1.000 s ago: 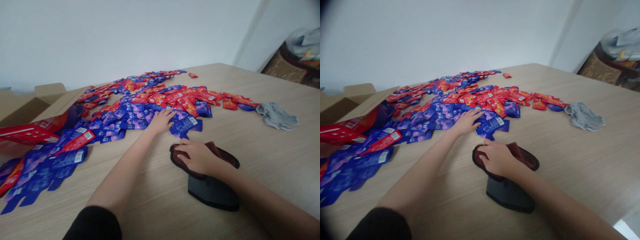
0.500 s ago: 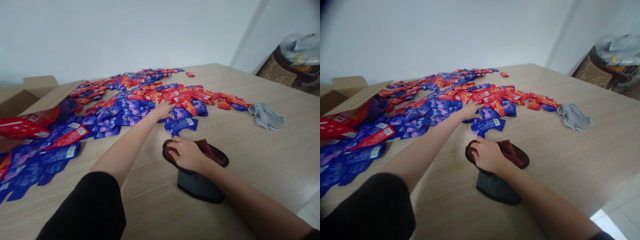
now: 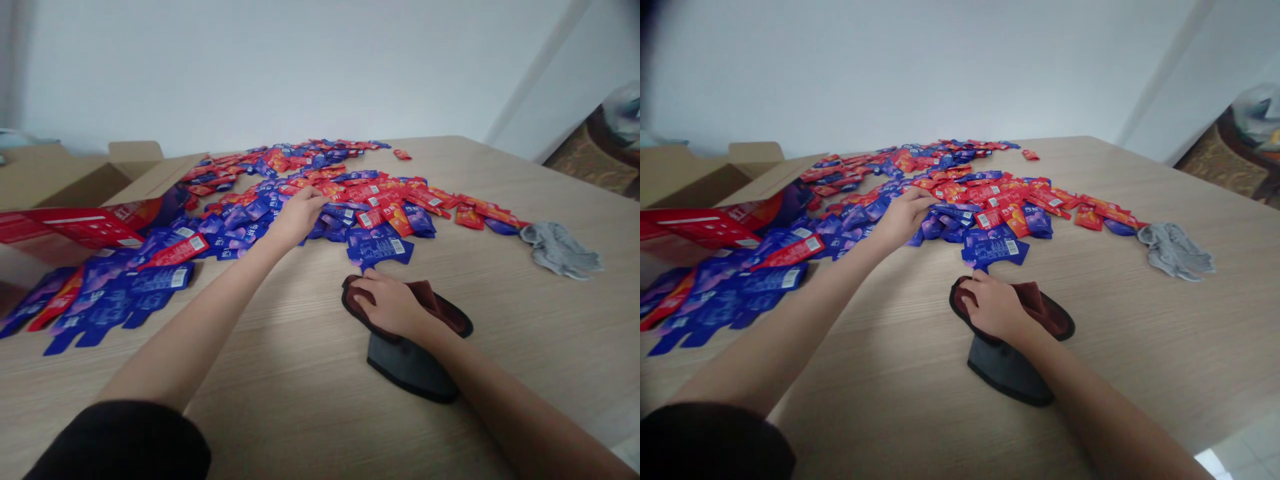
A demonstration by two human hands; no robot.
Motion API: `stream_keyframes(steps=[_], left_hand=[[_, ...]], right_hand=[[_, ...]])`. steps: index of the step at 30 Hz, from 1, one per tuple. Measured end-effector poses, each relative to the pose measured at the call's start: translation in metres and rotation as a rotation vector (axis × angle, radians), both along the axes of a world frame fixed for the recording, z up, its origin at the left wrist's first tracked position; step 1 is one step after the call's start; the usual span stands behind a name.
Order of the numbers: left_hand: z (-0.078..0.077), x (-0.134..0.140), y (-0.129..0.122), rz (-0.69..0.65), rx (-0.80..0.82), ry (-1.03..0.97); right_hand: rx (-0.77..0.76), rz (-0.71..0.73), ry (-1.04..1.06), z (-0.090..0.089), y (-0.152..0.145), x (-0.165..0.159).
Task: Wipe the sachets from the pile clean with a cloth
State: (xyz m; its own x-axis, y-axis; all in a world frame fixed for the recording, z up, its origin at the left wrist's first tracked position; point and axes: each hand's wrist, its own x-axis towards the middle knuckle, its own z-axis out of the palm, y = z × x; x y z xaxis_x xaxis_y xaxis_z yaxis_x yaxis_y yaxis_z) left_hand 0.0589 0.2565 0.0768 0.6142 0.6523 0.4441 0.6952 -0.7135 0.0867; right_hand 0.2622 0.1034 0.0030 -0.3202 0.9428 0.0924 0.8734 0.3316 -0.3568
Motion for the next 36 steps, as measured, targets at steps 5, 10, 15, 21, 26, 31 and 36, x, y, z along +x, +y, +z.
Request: stream_keyframes(steps=[5, 10, 15, 21, 26, 31, 36], left_hand=[[-0.034, -0.078, -0.096, 0.003, -0.023, -0.076], [-0.085, -0.122, -0.173, 0.092, -0.136, 0.284], [-0.081, -0.126, -0.224, 0.193, -0.126, 0.229], [-0.084, -0.117, -0.254, 0.258, -0.199, 0.199], [-0.081, -0.115, -0.254, 0.287, -0.292, 0.166], [-0.079, -0.116, -0.251, 0.267, -0.340, 0.126], [-0.077, -0.115, -0.251, 0.258, -0.378, 0.112]], right_hand=[[-0.064, -0.005, 0.064, 0.003, 0.005, 0.004], [-0.084, 0.006, 0.195, -0.002, 0.012, 0.012], [0.020, -0.129, 0.283, 0.009, 0.010, 0.010], [0.297, -0.018, 0.368, 0.041, -0.015, -0.092], [0.180, 0.311, -0.084, 0.009, -0.033, -0.143], [0.125, 0.051, -0.176, 0.001, -0.014, -0.091], [0.203, 0.074, -0.060, 0.025, -0.012, -0.112]])
